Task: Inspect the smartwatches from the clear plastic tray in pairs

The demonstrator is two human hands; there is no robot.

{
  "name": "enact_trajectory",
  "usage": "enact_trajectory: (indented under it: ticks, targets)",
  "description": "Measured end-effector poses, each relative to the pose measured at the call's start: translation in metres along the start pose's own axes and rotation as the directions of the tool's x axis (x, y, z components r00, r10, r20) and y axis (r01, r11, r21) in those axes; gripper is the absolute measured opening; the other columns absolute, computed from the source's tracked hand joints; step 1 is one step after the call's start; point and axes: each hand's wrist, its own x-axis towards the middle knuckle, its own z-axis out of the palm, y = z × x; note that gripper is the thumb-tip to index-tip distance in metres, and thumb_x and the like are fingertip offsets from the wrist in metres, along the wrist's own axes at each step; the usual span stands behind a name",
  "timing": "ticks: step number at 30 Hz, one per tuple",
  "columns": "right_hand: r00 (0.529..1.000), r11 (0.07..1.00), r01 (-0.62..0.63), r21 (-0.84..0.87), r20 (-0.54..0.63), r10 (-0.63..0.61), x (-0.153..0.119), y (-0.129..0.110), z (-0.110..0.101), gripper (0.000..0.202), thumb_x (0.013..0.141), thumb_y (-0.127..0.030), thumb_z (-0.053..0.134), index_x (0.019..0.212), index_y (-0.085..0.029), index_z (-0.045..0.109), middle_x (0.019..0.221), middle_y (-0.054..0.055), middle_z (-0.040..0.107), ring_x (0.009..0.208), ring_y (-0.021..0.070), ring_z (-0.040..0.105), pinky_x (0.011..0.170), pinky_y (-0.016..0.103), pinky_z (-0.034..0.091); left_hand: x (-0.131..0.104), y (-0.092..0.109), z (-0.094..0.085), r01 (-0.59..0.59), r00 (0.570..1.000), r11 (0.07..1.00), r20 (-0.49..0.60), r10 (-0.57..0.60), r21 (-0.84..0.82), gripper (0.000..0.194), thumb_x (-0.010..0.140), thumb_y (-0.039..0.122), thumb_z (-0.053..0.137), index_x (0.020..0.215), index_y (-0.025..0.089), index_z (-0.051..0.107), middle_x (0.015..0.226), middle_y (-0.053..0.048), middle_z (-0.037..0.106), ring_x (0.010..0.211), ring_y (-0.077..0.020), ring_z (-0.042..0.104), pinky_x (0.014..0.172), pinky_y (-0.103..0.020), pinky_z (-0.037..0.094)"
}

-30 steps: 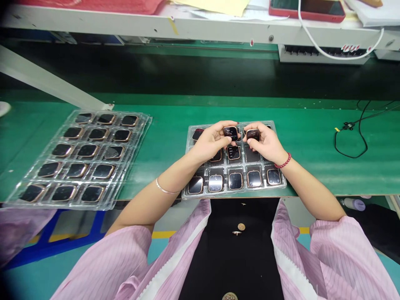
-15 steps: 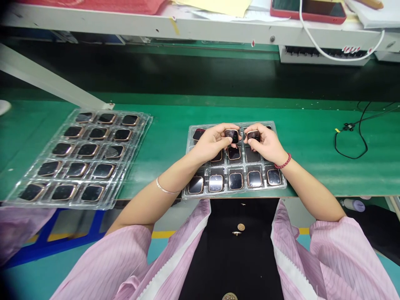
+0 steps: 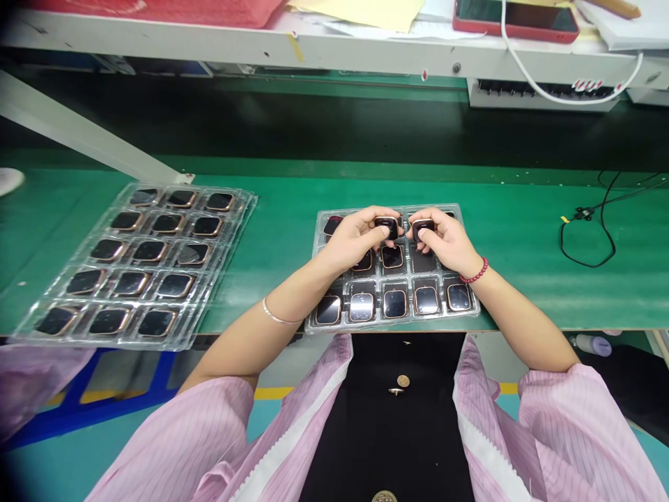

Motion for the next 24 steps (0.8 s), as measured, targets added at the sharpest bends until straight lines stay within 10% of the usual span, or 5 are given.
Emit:
enact_trajectory:
  ticks: [24]
  targets:
    - [0.999, 0.999, 0.042, 0.016, 0.009, -0.042, -0.0001, -0.002, 0.0023, 0.027, 0.081, -0.023, 0.072, 0.107, -0.02, 0.064, 0.089, 0.004, 0.071, 0.076, 0.018, 0.067, 0.062, 0.028, 0.057, 0.0005, -0.0037, -0.001, 0.003, 1.0, 1.0, 0.017, -0.003, 0.012, 0.042, 0.077, 0.012, 0.065, 0.119, 0.017, 0.068, 0.125, -0.01, 0.072, 0.1, -0.0202, 0.073, 0.085, -0.033, 0.062]
